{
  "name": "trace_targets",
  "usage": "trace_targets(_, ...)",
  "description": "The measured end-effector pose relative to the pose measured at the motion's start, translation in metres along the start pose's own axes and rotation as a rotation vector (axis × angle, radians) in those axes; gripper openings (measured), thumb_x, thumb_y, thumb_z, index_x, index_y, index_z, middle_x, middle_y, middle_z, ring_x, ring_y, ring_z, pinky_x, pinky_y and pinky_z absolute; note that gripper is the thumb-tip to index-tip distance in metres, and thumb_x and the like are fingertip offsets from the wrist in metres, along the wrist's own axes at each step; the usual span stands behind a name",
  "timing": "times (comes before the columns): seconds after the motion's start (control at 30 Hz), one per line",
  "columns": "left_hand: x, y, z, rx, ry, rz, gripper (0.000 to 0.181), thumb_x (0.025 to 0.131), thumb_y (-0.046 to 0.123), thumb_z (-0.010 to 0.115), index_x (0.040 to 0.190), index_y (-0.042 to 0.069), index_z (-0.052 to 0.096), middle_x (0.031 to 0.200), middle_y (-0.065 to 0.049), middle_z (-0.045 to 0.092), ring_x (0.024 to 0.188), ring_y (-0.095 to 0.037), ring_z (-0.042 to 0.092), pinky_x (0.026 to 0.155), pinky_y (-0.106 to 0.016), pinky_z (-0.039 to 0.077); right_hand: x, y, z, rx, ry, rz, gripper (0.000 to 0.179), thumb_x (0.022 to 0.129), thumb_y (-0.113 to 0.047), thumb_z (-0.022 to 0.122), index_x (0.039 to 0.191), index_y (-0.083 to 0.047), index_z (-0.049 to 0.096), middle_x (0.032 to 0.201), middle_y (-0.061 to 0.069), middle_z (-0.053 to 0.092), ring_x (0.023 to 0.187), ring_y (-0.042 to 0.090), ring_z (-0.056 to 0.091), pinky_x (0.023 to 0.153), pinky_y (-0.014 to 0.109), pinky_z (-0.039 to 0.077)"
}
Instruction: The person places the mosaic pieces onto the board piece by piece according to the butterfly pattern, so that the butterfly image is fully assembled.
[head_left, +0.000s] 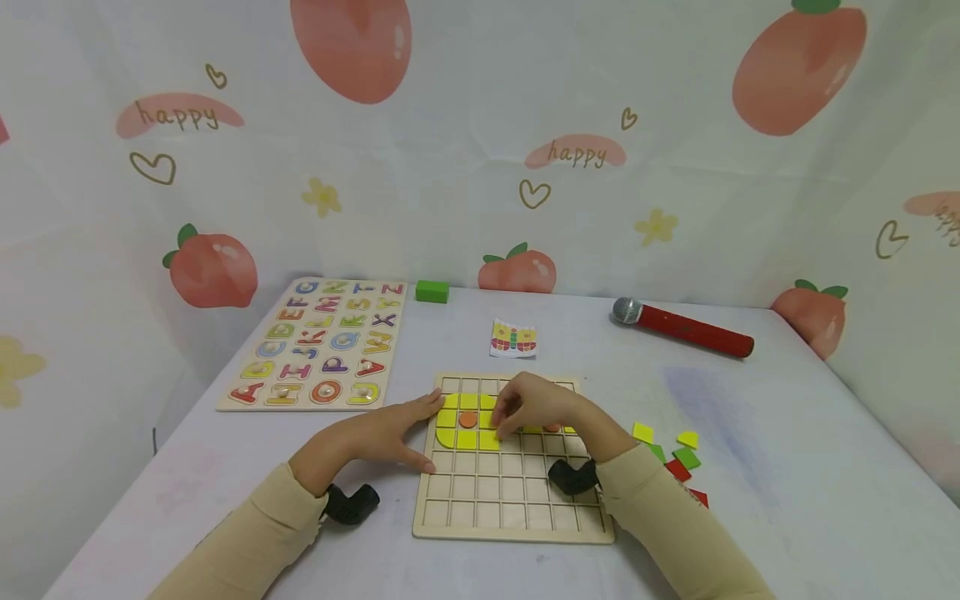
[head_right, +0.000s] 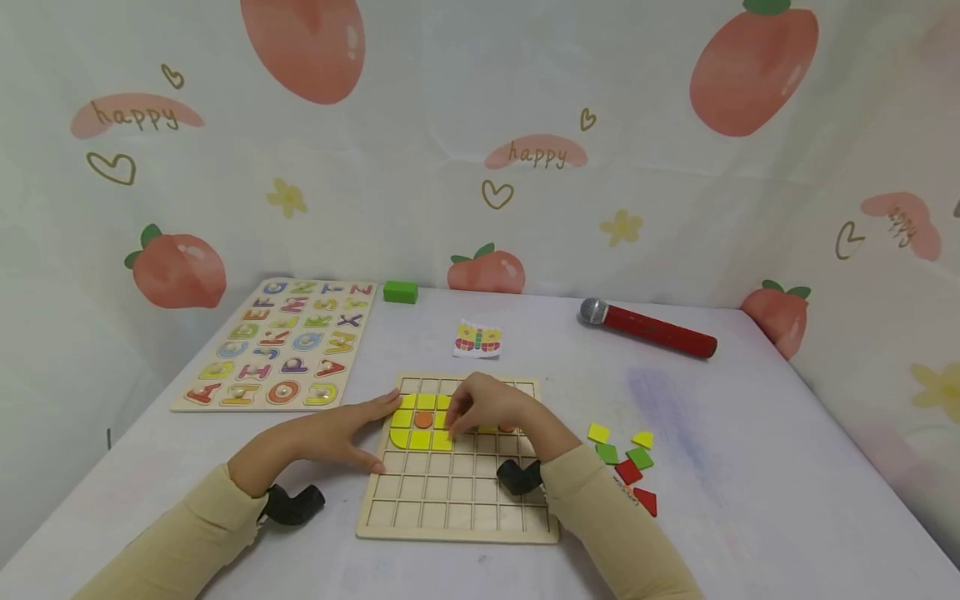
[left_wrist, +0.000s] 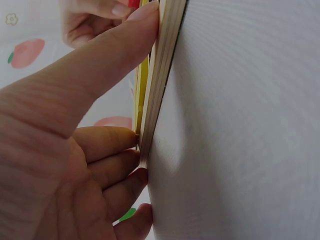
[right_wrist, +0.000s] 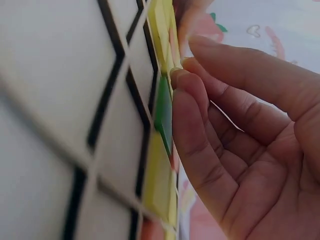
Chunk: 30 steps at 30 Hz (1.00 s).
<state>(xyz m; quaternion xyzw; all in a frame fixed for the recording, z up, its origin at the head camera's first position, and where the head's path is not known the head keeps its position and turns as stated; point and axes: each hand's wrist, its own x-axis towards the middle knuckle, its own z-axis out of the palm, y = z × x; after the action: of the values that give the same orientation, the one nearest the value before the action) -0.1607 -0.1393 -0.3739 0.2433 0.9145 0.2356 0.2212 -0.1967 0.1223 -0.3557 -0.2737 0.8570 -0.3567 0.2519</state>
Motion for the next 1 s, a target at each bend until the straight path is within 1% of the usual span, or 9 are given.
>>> trace_targets(0.1,0.000,0.000,0.001,-0.003,0.001,-0.003,0.100,0.070,0.046,0.077,0.149,0.016,0.023,0.158,-0.001,0.013,0.145,-0.020,0.015,0.117,-0.042,0.021,-0.008,0.004,-0.007,0.008,0.032,0.025,0.011,0.078,-0.009,0.074,0.086,-0.003,0.070,0.079,0.001,0.067,0.070,0.010,0.056,0.069,0.021,0.051)
trace_targets(0.3,-0.001,0.000,0.001,-0.007,0.003,-0.004,0.100,0.071,0.045,0.077,0.149,0.015,0.024,0.158,-0.002,0.013,0.145,-0.020,0.015,0.117,-0.042,0.021,-0.032,0.016,-0.026,-0.012,0.106,0.131,0.014,0.080,-0.015,0.073,0.090,-0.006,0.070,0.080,0.000,0.066,0.073,0.013,0.055,0.071,0.023,0.050)
trace_targets(0.33,-0.001,0.001,0.001,-0.008,0.003,-0.003,0.099,0.071,0.045,0.077,0.149,0.015,0.023,0.158,-0.002,0.013,0.145,-0.020,0.015,0.117,-0.042,0.021,-0.037,0.019,-0.029,-0.016,0.112,0.140,0.015,0.080,-0.016,0.073,0.090,-0.006,0.070,0.080,0.000,0.066,0.073,0.013,0.055,0.071,0.023,0.050)
trace_targets(0.47,-0.002,0.002,0.000,-0.001,0.002,-0.004,0.099,0.071,0.044,0.077,0.149,0.015,0.023,0.158,-0.001,0.013,0.145,-0.020,0.015,0.117,-0.042,0.021,-0.060,0.030,-0.042,-0.028,0.129,0.128,0.018,0.081,-0.017,0.071,0.093,-0.004,0.069,0.081,0.000,0.066,0.074,0.012,0.056,0.070,0.023,0.050)
trace_targets(0.57,-0.001,0.002,-0.001,0.002,0.001,-0.005,0.099,0.071,0.044,0.077,0.149,0.015,0.023,0.158,-0.001,0.013,0.145,-0.021,0.015,0.117,-0.042,0.021,-0.075,0.041,-0.049,-0.029,0.157,0.156,0.020,0.082,-0.018,0.071,0.094,-0.002,0.069,0.084,0.002,0.067,0.075,0.013,0.056,0.071,0.024,0.050)
trace_targets(0.7,-0.001,0.002,-0.001,-0.004,0.000,0.001,0.100,0.071,0.044,0.077,0.149,0.014,0.023,0.158,-0.003,0.013,0.145,-0.022,0.015,0.117,-0.043,0.020,-0.092,0.053,-0.054,-0.014,0.205,0.246,0.021,0.081,-0.016,0.071,0.095,-0.002,0.069,0.084,0.003,0.067,0.076,0.015,0.055,0.072,0.025,0.050)
trace_targets(0.77,-0.001,0.002,-0.001,-0.003,0.000,0.000,0.100,0.071,0.045,0.077,0.149,0.014,0.023,0.158,-0.002,0.013,0.145,-0.021,0.015,0.117,-0.042,0.020,-0.101,0.057,-0.056,-0.006,0.217,0.275,0.021,0.081,-0.016,0.071,0.096,-0.001,0.069,0.083,0.003,0.066,0.076,0.015,0.054,0.070,0.025,0.049)
trace_targets(0.87,0.000,0.002,-0.001,-0.003,0.001,0.009,0.099,0.072,0.044,0.077,0.149,0.013,0.023,0.158,-0.003,0.013,0.145,-0.022,0.014,0.117,-0.043,0.020,-0.114,0.062,-0.056,0.001,0.213,0.302,0.023,0.081,-0.015,0.071,0.097,0.000,0.069,0.082,0.003,0.065,0.075,0.016,0.053,0.068,0.026,0.048)
trace_targets(1.0,0.000,0.001,0.000,-0.001,0.003,0.010,0.100,0.071,0.044,0.077,0.149,0.013,0.023,0.158,-0.002,0.012,0.145,-0.021,0.014,0.117,-0.042,0.020,-0.128,0.070,-0.056,-0.016,0.205,0.335,0.023,0.080,-0.017,0.072,0.096,-0.001,0.069,0.081,0.003,0.064,0.074,0.016,0.053,0.068,0.027,0.049)
